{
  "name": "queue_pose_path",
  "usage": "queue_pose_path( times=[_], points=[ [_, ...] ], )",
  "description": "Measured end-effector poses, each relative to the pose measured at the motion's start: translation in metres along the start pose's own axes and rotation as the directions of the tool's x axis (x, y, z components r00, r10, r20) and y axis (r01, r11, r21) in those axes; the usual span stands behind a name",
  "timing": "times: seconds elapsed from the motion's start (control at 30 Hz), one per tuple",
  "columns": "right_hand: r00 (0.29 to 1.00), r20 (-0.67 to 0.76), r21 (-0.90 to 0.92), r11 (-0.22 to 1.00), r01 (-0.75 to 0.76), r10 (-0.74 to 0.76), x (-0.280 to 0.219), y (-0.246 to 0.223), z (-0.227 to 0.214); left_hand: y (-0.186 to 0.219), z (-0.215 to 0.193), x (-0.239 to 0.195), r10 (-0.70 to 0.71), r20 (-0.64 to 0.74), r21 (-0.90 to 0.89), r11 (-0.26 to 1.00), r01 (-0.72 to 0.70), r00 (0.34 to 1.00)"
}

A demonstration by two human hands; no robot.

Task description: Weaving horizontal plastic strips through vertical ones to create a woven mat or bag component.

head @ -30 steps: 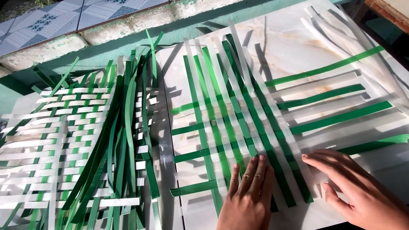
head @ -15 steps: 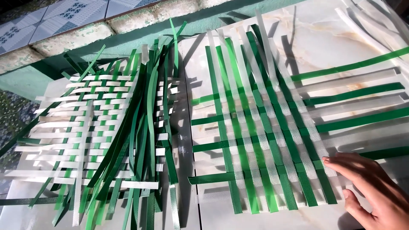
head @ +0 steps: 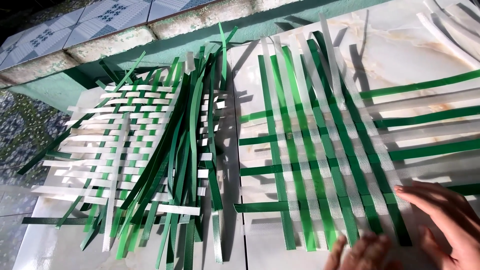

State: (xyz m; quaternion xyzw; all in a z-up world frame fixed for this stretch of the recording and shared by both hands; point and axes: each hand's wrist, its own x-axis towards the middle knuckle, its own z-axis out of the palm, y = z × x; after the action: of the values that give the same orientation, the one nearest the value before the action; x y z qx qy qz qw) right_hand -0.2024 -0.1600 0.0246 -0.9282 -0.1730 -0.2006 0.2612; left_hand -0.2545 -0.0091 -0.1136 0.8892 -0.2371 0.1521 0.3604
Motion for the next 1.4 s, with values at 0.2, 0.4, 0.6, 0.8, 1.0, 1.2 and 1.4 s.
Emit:
queue_pose_path(
  times=[0.2,0.4,0.6,0.8,1.0,1.2,1.4],
  points=[
    [0.997,0.075,-0.092,0.996,0.014,-0.007,0.058,-0.011,0.015,0.011,-0.141,0.125,-0.064,0.074,0.126,0.991,0.054,0.995],
    [0.938,0.279,-0.365,0.926,-0.095,0.207,0.052,0.022,0.062,-0.018,-0.110,0.119,-0.133,-0.046,0.371,0.918,0.141,0.990],
    [0.866,0.339,-0.417,0.884,-0.213,0.368,0.056,0.025,0.068,-0.035,-0.088,0.115,-0.064,-0.156,0.489,0.862,0.133,0.986],
    [0.956,0.177,-0.350,0.923,-0.162,0.235,0.040,0.050,0.086,-0.055,-0.061,0.124,0.121,-0.478,0.535,0.825,0.179,0.870],
    [0.903,0.283,-0.362,0.908,-0.213,0.324,0.047,0.051,0.084,-0.059,-0.056,0.123,0.102,-0.464,0.530,0.828,0.184,0.880],
    [0.929,0.237,-0.343,0.919,-0.195,0.286,0.047,0.047,0.080,-0.054,-0.063,0.121,0.080,-0.413,0.508,0.847,0.156,0.907],
    [0.941,0.233,-0.332,0.930,-0.160,0.245,0.043,0.052,0.083,-0.059,-0.060,0.119,0.114,-0.431,0.525,0.839,0.146,0.895]
  ],
)
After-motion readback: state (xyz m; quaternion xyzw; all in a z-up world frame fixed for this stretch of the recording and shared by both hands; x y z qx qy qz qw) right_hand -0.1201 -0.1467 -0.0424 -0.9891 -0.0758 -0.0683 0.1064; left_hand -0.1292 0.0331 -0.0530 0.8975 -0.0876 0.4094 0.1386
